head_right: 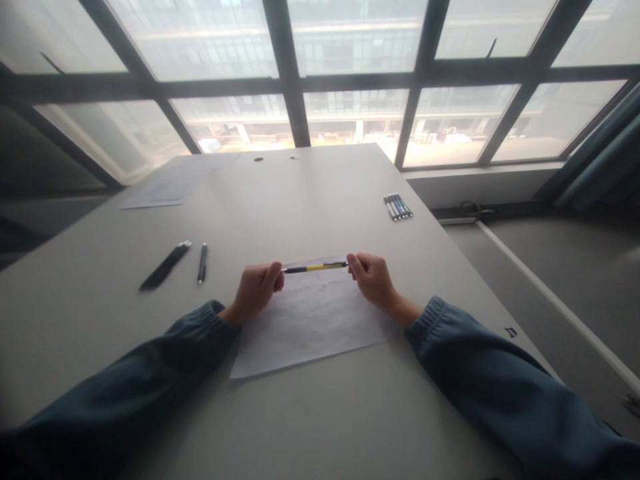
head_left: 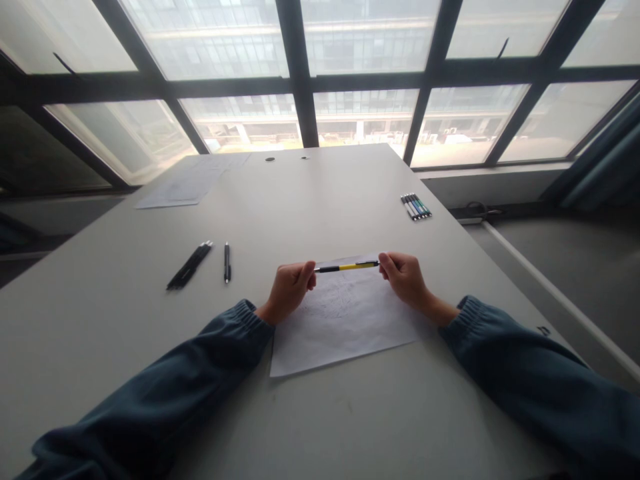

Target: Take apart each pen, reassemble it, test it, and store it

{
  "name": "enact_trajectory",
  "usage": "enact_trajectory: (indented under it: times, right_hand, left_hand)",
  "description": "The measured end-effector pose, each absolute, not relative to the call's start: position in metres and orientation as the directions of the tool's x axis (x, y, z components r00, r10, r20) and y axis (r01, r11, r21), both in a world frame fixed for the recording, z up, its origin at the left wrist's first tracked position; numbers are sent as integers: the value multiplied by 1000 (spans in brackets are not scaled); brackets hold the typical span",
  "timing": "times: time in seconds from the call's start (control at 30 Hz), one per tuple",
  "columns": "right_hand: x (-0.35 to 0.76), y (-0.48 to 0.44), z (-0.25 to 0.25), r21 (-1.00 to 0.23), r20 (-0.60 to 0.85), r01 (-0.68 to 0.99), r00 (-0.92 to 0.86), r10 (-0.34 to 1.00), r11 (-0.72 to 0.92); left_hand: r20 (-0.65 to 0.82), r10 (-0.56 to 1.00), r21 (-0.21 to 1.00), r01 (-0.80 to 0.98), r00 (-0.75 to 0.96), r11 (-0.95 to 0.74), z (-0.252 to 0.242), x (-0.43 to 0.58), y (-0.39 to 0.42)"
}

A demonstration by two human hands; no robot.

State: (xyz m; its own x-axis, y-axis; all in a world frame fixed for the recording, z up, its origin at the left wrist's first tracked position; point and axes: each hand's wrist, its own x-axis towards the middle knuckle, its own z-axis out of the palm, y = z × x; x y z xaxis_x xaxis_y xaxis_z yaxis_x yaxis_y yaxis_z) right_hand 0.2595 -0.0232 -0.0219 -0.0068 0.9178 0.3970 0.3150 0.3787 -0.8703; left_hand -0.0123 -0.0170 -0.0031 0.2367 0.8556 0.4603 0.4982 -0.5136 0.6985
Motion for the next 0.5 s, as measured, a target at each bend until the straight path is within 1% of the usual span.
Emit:
enact_trajectory:
  times: [0.13,0.3,0.5]
  right_hand:
    - [259,-24,-20,-870,395,321,-2,918,375]
    - [260,-24,-21,-871,390,323,1,921,369]
    - [259,-21,-22,-924,328,208,4,945,320]
  left_hand:
    - [474,846,678,512,243,-528,-3,-13,-17]
    - [478,843,680,503,246,-533,-4,-14,-16]
    - [519,818,678,462,248,-571,-2,-13,-16]
